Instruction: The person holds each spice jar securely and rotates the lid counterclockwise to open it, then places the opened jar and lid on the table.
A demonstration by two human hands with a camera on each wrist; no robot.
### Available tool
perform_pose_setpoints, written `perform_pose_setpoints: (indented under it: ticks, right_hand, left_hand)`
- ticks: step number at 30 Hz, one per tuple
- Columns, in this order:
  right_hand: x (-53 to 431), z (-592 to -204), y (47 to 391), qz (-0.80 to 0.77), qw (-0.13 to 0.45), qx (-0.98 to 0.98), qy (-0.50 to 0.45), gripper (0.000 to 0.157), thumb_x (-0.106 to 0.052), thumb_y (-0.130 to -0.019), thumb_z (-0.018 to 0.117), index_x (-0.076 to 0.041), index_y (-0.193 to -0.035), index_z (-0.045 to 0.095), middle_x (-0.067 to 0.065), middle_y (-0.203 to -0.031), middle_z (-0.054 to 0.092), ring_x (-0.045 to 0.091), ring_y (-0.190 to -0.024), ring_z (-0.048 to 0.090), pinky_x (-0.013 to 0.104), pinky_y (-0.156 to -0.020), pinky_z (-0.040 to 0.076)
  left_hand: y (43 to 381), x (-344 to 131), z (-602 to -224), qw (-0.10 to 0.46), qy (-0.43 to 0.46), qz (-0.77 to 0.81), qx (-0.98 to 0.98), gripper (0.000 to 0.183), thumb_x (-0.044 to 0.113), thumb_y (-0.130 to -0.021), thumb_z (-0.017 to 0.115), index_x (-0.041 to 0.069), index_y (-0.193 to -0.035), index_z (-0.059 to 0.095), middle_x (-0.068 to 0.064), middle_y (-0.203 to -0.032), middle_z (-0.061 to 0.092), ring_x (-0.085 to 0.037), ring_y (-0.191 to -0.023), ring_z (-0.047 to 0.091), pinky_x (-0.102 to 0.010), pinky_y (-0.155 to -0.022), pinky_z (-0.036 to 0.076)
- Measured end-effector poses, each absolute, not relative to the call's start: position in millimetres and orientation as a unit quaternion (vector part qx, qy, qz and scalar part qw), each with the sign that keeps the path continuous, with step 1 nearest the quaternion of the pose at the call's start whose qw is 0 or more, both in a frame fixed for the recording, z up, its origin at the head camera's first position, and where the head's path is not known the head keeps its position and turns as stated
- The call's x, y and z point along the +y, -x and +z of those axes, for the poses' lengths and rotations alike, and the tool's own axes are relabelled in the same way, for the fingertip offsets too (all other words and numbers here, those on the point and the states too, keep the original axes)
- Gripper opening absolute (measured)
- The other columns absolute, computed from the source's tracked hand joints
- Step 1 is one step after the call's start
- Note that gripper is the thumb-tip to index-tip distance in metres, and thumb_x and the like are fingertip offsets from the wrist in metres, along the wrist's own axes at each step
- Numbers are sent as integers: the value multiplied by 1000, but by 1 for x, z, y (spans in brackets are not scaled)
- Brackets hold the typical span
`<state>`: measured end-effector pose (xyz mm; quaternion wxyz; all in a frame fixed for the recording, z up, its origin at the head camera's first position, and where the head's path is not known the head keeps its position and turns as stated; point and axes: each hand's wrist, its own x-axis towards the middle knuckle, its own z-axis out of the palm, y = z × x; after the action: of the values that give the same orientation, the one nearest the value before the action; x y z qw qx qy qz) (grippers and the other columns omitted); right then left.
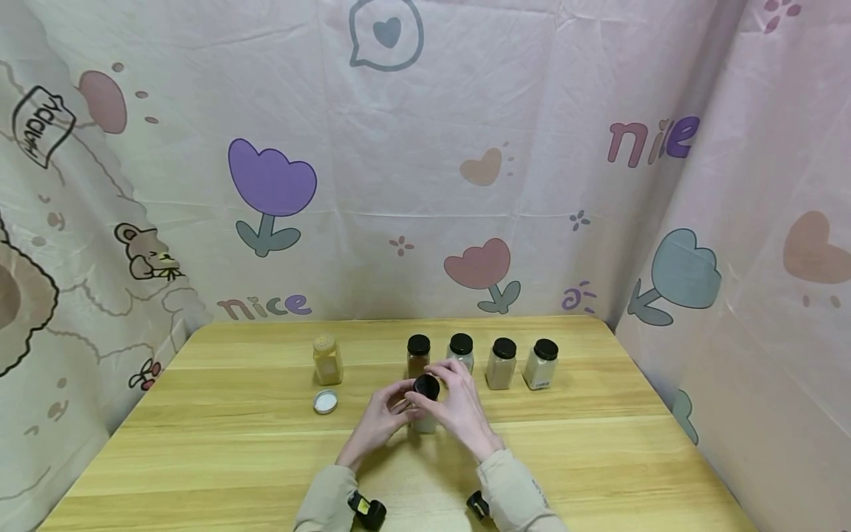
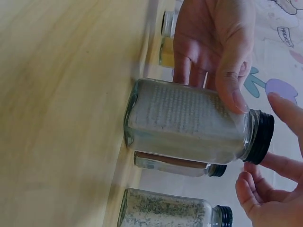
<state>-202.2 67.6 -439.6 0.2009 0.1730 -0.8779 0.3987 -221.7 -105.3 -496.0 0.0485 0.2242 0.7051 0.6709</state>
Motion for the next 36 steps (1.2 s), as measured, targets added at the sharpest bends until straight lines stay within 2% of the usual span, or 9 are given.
perform_pose_setpoints:
  ticks: [7, 14, 17, 21, 24, 26, 28, 32, 36]
  right_hand:
    - [69, -440, 204, 371, 206, -884, -194, 42, -25, -79, 86, -4, -113, 73, 9, -111, 69, 25, -103, 64, 42, -88, 54]
    - [70, -440, 205, 384, 186, -877, -220, 42, -14, -79, 82, -3, -119, 71, 10, -114, 68, 26, -107, 65, 44, -94, 56]
    - [70, -441, 204, 387, 180, -879, -212, 48, -22, -81, 84, -4, -123, 69, 11, -118, 67, 27, -112, 62, 46, -99, 55]
    - [68, -442, 202, 371, 193, -888, -191, 57, -37, -80, 84, -3, -123, 69, 9, -118, 64, 27, -116, 58, 47, -100, 52]
    - [67, -444, 202, 352, 208, -894, -183, 51, -42, -81, 82, -5, -115, 72, 7, -110, 64, 23, -109, 56, 42, -93, 51]
    - [67, -444, 202, 343, 216, -896, -182, 46, -42, -82, 81, -7, -111, 73, 5, -104, 63, 21, -103, 56, 38, -87, 49]
    - [67, -444, 202, 339, 219, -896, -183, 42, -40, -82, 81, -8, -108, 74, 3, -101, 63, 19, -99, 55, 36, -84, 48]
    - [68, -443, 203, 343, 214, -894, -191, 42, -33, -82, 83, -5, -112, 73, 4, -101, 63, 20, -99, 56, 36, -85, 49]
    - [70, -441, 204, 356, 198, -891, -202, 43, -23, -81, 84, -2, -116, 72, 7, -105, 65, 22, -101, 60, 38, -87, 52]
  left_hand:
    - [222, -105, -497, 50, -228, 677, 698, 53, -5, -88, 70, -15, -136, 50, -36, -139, 52, -49, -134, 49, -24, -109, 50]
    - [222, -105, -497, 46, -225, 672, 704, 53, -7, -87, 70, -14, -136, 50, -35, -139, 52, -47, -133, 51, -27, -111, 50]
    - [222, -105, -497, 46, -220, 670, 708, 53, -4, -88, 71, -14, -136, 50, -34, -140, 53, -36, -131, 56, -26, -110, 50]
    - [222, -105, -497, 49, -219, 671, 707, 54, -2, -88, 72, -13, -136, 51, -34, -140, 53, -8, -122, 61, -22, -107, 52]
    - [222, -105, -497, 51, -222, 674, 703, 54, -3, -88, 72, -13, -136, 51, -35, -140, 53, 1, -117, 61, -21, -106, 52]
    - [222, -105, -497, 49, -224, 675, 702, 54, -3, -88, 73, -14, -136, 51, -35, -140, 52, -6, -121, 62, -21, -106, 52]
    - [222, -105, -497, 48, -225, 674, 702, 54, -2, -87, 73, -13, -136, 51, -35, -140, 52, -18, -125, 61, -22, -107, 51]
    - [222, -105, -496, 49, -224, 673, 703, 54, -2, -88, 72, -14, -136, 50, -35, -140, 52, -40, -131, 55, -23, -108, 51]
    - [222, -105, -496, 51, -225, 676, 700, 54, -3, -88, 72, -14, -136, 50, -35, -139, 52, -46, -133, 51, -25, -110, 50]
